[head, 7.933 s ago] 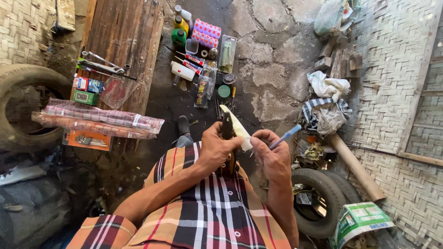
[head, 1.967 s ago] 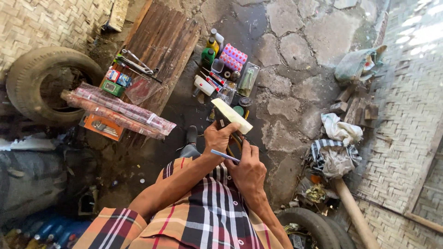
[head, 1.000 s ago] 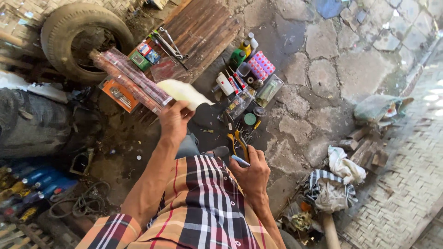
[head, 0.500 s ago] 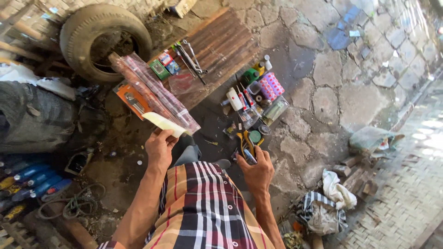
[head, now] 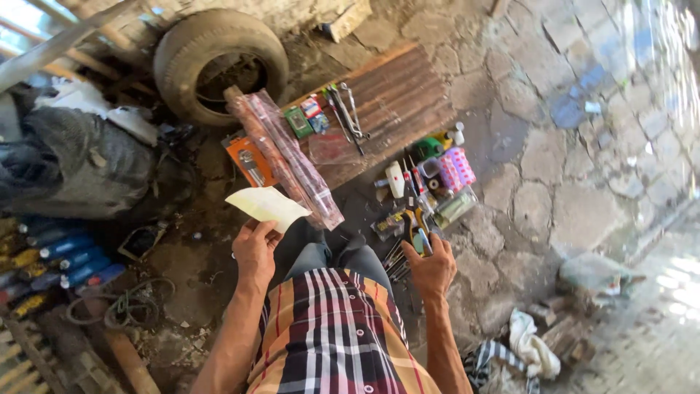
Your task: The person is inspecting a wrench and writing information on a small piece of paper.
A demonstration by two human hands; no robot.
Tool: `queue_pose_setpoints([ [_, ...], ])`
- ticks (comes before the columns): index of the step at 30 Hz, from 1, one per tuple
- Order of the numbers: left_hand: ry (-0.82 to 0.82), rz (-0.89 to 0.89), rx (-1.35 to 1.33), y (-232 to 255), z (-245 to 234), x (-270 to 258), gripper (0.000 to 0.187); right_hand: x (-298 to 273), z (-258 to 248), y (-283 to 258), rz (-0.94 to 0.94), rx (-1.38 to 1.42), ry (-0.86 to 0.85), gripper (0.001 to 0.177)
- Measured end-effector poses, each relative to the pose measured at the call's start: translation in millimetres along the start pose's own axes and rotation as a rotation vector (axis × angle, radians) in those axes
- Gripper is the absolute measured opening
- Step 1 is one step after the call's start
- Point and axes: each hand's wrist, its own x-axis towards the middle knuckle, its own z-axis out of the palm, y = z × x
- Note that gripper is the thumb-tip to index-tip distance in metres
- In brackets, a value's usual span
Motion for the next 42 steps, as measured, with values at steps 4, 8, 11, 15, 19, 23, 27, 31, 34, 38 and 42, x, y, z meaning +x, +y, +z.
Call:
queue_pose_setpoints([
  [4, 0.062, 0.009, -0.060, -1.4, -24.6, 2.7, 0.028, 28.3, 16.3, -4.4, -0.003, -0.039, -0.061, 0.068],
  [8, 0.140, 0.037, -0.104, -4.3, -41.1, 3.0, 0.029, 59.7, 35.7, -12.2, 0.004, -0.046, -0.112, 0.066],
  [11, 0.195, 0.048, -0.129, -3.1, -46.3, -4.2, 0.031, 84.8, 56.4, -13.9, -0.013, -0.065, -0.133, 0.066],
  [15, 0.238, 0.090, -0.174, -1.5, -44.8, -13.7, 0.033, 120.8, 86.8, -12.2, -0.059, -0.062, -0.157, 0.065],
  [19, 0.321, 0.100, -0.214, 4.6, -22.4, -25.8, 0.035, 165.8, 119.1, -14.3, -0.087, -0.067, -0.220, 0.064],
  [23, 0.437, 0.098, -0.197, -10.7, -8.5, -19.1, 0.036, 208.7, 162.7, -12.7, -0.176, -0.033, -0.196, 0.066],
  [27, 0.563, 0.041, -0.087, -7.8, 39.1, -18.5, 0.034, 252.5, 208.5, -2.2, -0.205, -0.002, -0.188, 0.067],
  [31, 0.554, 0.069, -0.132, -35.5, 55.4, -2.8, 0.040, 297.7, 248.8, 3.3, -0.185, 0.002, -0.260, 0.066],
  [34, 0.569, 0.133, -0.115, -49.1, 70.1, -0.1, 0.035, 324.4, 278.9, 7.2, -0.210, 0.002, -0.292, 0.065],
  [38, 0.592, 0.135, 0.709, -74.3, 59.1, -6.0, 0.027, 354.9, 314.4, 8.1, -0.195, -0.002, -0.339, 0.060],
  [42, 0.140, 0.530, 0.981, -162.7, -45.9, 2.9, 0.026, 383.1, 357.9, 12.0, -0.185, 0.017, -0.376, 0.058],
])
